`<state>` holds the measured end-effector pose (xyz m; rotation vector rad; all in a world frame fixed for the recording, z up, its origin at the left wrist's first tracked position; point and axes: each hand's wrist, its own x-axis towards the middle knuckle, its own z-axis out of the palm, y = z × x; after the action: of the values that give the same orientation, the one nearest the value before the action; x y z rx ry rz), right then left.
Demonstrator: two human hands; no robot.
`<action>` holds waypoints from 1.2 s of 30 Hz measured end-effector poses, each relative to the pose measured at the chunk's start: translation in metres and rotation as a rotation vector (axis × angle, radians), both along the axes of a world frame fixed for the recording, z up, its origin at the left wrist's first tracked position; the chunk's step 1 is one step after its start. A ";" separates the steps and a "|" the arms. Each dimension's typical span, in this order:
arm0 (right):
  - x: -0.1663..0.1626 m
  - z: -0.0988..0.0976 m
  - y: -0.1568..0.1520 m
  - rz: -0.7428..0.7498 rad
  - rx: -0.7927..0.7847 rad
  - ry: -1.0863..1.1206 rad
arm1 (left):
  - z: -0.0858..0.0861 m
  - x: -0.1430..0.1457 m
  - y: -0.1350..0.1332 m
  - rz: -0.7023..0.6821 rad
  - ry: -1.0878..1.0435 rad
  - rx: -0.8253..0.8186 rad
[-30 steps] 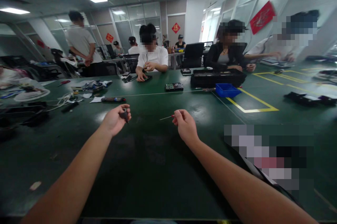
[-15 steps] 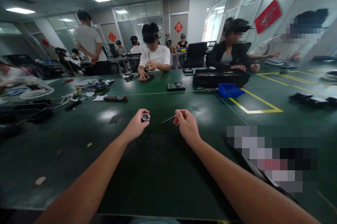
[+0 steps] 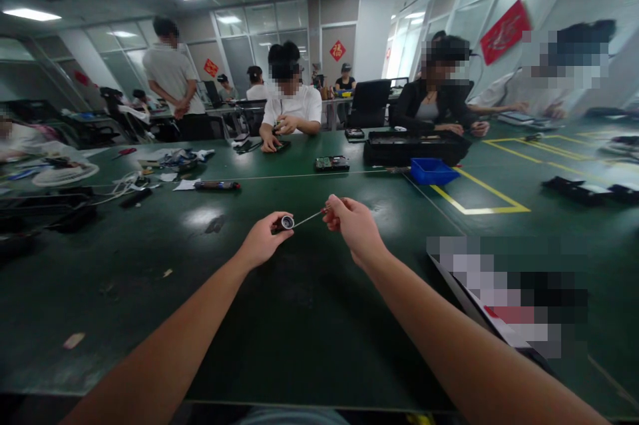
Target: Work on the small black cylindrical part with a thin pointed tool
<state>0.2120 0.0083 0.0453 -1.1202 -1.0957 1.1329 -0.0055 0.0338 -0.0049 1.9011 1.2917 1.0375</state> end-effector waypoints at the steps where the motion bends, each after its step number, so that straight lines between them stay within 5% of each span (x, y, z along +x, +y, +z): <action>1: 0.000 -0.002 0.001 -0.009 0.026 0.005 | 0.000 0.000 0.000 -0.004 0.006 -0.004; 5: 0.001 -0.022 0.006 -0.053 0.145 0.021 | 0.000 0.001 -0.003 -0.037 0.028 0.001; 11: 0.002 -0.044 0.011 0.013 0.112 0.084 | 0.003 0.003 -0.008 -0.072 0.092 0.040; 27: 0.000 -0.043 0.002 -0.013 0.214 -0.084 | 0.004 0.001 -0.013 -0.110 0.148 0.037; 36: 0.004 -0.029 -0.012 -0.091 0.272 -0.552 | 0.006 0.000 -0.015 -0.115 0.207 0.077</action>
<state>0.2164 -0.0032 0.0166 -1.2812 -1.5512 0.5845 -0.0056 0.0188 0.0008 2.1610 1.2524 0.8609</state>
